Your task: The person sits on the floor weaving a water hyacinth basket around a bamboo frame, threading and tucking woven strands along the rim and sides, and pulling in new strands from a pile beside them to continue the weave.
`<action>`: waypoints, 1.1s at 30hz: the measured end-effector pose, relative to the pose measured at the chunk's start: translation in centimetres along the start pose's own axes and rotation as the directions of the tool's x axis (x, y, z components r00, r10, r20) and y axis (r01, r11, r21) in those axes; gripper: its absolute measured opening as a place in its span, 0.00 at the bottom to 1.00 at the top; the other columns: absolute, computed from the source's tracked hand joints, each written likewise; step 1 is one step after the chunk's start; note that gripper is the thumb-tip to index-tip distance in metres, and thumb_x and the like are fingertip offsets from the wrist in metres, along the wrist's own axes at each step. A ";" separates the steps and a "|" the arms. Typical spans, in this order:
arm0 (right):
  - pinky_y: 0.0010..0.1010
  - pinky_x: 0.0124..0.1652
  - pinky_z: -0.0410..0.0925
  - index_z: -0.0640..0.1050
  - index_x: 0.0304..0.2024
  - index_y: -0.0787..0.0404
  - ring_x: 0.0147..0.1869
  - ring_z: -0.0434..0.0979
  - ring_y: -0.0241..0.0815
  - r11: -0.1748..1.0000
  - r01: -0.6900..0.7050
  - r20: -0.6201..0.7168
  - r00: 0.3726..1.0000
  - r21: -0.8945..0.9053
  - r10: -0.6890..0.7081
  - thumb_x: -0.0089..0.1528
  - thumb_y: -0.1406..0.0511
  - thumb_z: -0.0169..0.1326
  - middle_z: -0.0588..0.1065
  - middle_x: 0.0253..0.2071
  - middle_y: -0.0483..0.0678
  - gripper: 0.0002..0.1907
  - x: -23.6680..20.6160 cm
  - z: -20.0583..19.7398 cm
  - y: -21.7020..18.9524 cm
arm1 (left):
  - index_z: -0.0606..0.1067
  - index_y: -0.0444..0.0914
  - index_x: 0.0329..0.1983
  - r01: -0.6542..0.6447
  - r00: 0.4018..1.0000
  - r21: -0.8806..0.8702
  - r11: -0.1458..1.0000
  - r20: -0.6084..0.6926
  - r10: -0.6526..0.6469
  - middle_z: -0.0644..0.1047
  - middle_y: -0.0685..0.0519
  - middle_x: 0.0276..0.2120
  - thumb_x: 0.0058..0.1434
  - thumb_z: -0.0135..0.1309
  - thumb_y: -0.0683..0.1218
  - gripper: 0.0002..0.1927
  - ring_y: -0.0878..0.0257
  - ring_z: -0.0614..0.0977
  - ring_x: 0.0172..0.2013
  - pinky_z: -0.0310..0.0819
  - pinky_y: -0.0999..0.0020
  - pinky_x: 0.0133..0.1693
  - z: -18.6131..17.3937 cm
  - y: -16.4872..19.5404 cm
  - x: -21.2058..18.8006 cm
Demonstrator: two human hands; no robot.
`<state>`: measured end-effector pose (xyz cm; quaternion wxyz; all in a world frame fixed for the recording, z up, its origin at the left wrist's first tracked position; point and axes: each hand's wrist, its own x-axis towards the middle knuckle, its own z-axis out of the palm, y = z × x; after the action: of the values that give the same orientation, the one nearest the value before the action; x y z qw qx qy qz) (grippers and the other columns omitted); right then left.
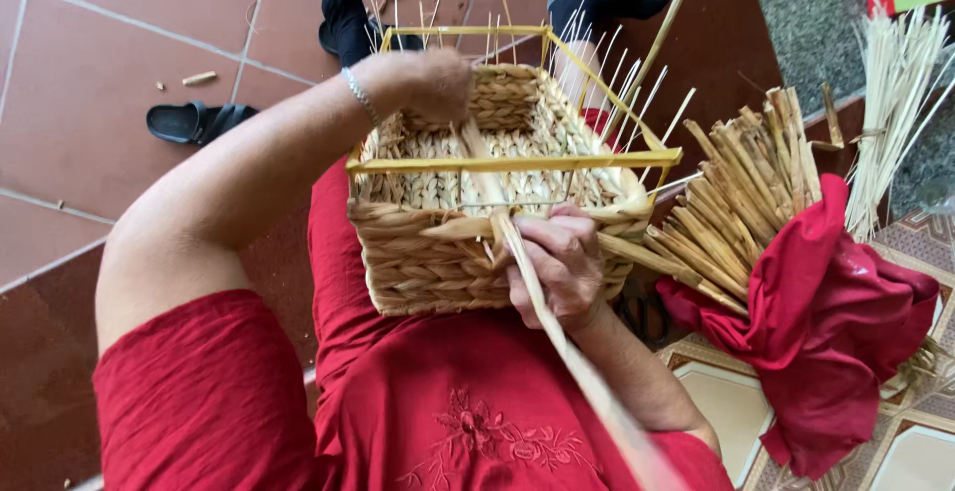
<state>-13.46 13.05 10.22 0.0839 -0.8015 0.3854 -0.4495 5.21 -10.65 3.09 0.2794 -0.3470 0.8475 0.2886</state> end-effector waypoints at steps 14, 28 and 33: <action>0.41 0.46 0.65 0.84 0.45 0.55 0.47 0.65 0.45 0.990 0.023 0.032 0.999 -0.140 -0.018 0.61 0.65 0.68 0.70 0.41 0.43 0.10 3.0 -0.5 -0.5 | 0.79 0.34 0.44 0.136 0.978 0.219 0.966 -0.184 -0.096 0.81 0.46 0.34 0.71 0.51 0.52 0.16 0.61 0.78 0.29 0.81 0.63 0.31 -3.3 -1.0 -1.1; 0.41 0.52 0.65 0.81 0.55 0.52 0.47 0.66 0.45 0.987 -0.032 0.036 0.999 -0.158 0.039 0.62 0.68 0.67 0.70 0.41 0.44 0.19 4.8 -1.5 -1.5 | 0.81 0.45 0.56 -0.441 0.824 -0.622 0.647 0.005 0.567 0.85 0.55 0.45 0.55 0.64 0.47 0.22 0.65 0.83 0.47 0.78 0.63 0.52 -4.3 2.4 -8.8; 0.39 0.45 0.63 0.82 0.53 0.53 0.45 0.67 0.42 0.992 -0.015 0.063 0.998 -0.126 0.023 0.61 0.69 0.67 0.71 0.40 0.41 0.17 5.6 -2.1 -1.6 | 0.82 0.45 0.52 -0.403 0.805 -0.721 0.564 0.013 0.593 0.86 0.59 0.41 0.58 0.62 0.46 0.18 0.70 0.85 0.43 0.81 0.68 0.47 -4.7 2.7 -9.0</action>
<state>-12.57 10.66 15.87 0.0503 -0.8155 0.4175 -0.3975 7.34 -8.41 13.11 0.1424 -0.1288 0.6978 0.6901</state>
